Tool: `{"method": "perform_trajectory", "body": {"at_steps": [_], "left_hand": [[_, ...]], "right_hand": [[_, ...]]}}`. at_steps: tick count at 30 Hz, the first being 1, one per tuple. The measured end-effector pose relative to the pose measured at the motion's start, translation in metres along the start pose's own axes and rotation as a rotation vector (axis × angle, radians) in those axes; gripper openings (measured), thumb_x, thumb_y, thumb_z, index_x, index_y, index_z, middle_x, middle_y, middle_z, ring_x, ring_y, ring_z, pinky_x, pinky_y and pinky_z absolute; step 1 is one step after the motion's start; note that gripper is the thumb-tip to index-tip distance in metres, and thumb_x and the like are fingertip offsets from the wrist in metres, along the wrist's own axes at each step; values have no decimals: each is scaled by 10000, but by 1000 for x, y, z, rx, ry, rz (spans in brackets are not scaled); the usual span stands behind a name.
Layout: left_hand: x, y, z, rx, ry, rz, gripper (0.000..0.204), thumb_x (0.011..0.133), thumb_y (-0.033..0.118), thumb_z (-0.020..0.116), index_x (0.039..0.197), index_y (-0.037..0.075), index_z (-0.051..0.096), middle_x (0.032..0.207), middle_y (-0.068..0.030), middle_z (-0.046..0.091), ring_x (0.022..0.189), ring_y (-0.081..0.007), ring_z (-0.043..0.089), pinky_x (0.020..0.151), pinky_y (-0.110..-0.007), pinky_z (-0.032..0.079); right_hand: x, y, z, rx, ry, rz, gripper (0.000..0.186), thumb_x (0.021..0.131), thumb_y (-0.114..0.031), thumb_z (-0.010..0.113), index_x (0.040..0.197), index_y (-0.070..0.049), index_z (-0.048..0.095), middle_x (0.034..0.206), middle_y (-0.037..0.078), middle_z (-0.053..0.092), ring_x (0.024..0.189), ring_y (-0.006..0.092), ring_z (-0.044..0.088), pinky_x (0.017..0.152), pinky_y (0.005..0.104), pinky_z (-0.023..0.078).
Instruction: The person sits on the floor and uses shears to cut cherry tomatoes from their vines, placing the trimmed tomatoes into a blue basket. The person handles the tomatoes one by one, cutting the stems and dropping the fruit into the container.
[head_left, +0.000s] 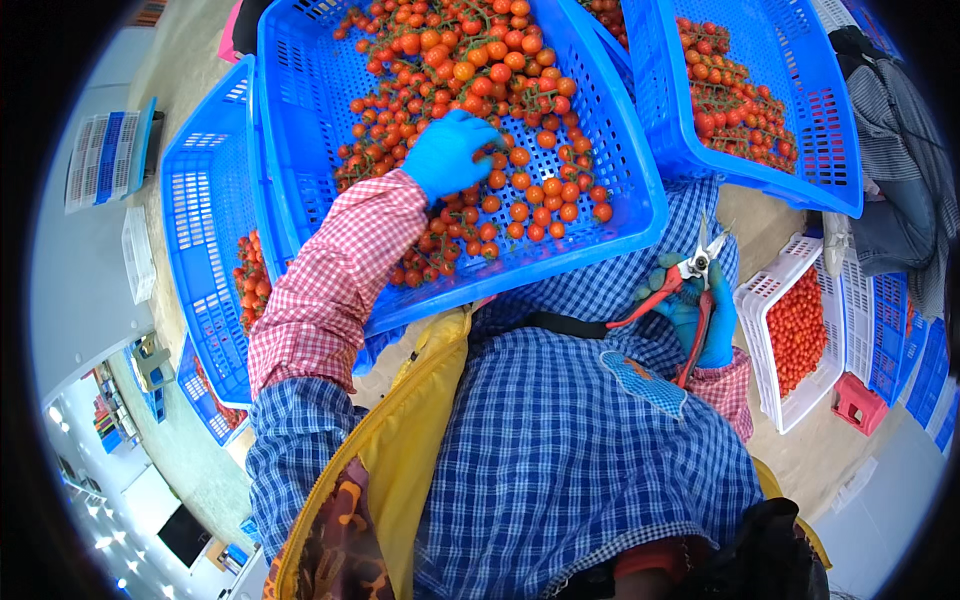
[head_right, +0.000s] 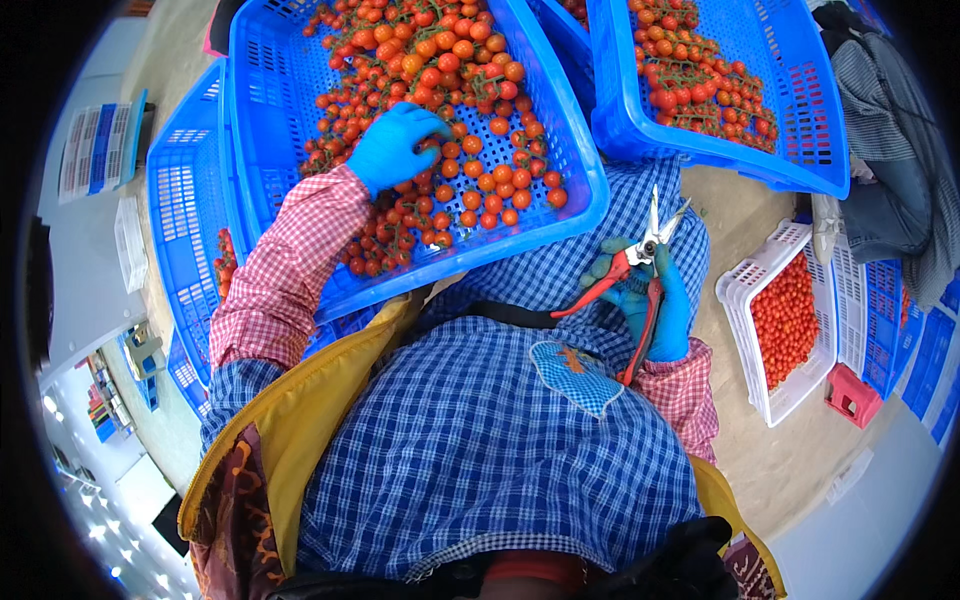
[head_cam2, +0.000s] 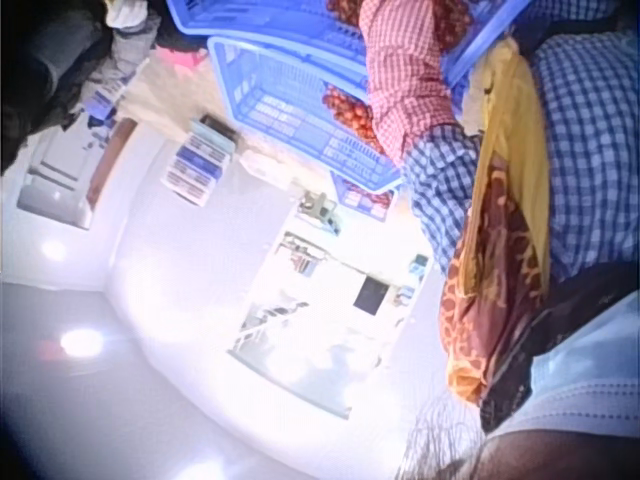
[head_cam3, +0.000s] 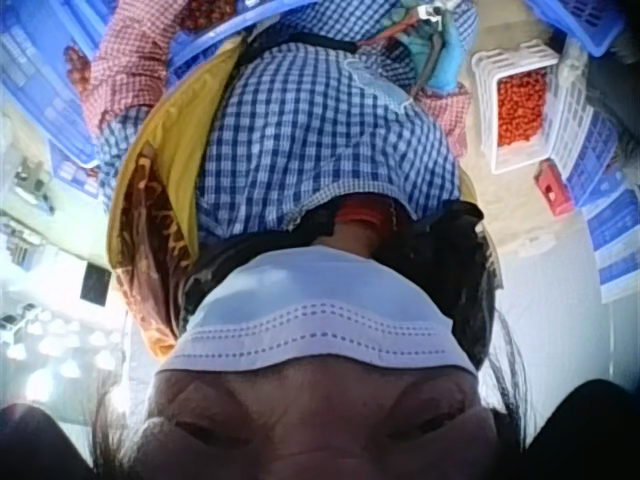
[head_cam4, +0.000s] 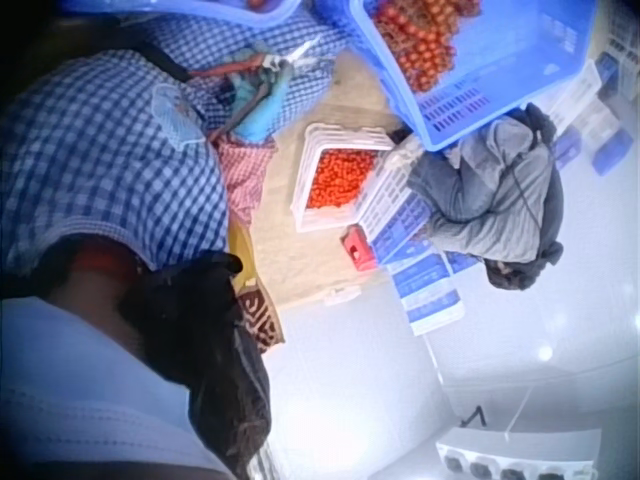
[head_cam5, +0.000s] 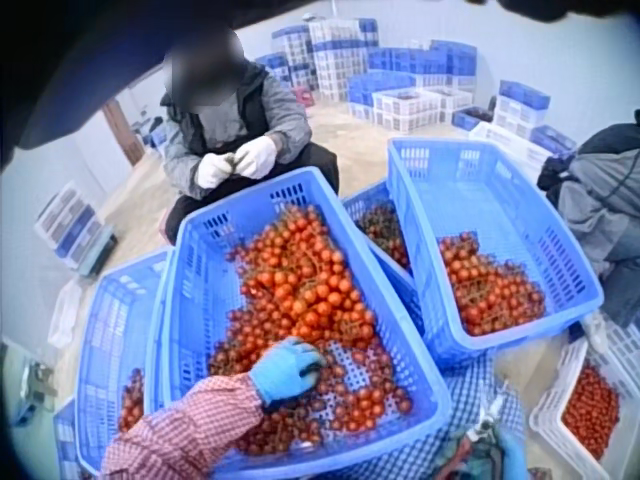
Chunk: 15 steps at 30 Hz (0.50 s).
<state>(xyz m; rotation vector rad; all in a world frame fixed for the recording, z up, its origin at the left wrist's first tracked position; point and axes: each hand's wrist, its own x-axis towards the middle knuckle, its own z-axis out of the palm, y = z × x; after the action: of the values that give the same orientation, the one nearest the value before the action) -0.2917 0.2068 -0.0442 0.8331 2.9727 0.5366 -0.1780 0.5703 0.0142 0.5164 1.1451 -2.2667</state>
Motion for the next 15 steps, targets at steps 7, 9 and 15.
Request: {"method": "perform_trajectory", "body": {"at_steps": [7,9,15], "left_hand": [[25,75,45,-502,-354,-207,515,732,191,666,1219,117,514,1089,-158,596,954,-287,603,813,-382,489],[22,57,37,-587,-367,-203,491,735,183,665,1201,106,532,1083,-139,606,949,-256,607,813,-371,490],[-26,25,-13,-1822,-295,-574,505,871,228,512,1316,29,383,1258,-138,505,1080,-249,547,923,-354,436]], "right_hand": [[-4,-1,5,-10,-87,2,589,952,-444,291,1134,80,492,948,209,599,905,353,597,838,489,468],[-5,-3,2,-10,-30,-19,587,951,-442,293,1134,79,491,947,207,599,900,353,599,839,489,467],[-1,-1,1,-3,-36,-12,581,947,-442,305,1139,76,488,951,197,597,895,347,599,839,484,466]]}}
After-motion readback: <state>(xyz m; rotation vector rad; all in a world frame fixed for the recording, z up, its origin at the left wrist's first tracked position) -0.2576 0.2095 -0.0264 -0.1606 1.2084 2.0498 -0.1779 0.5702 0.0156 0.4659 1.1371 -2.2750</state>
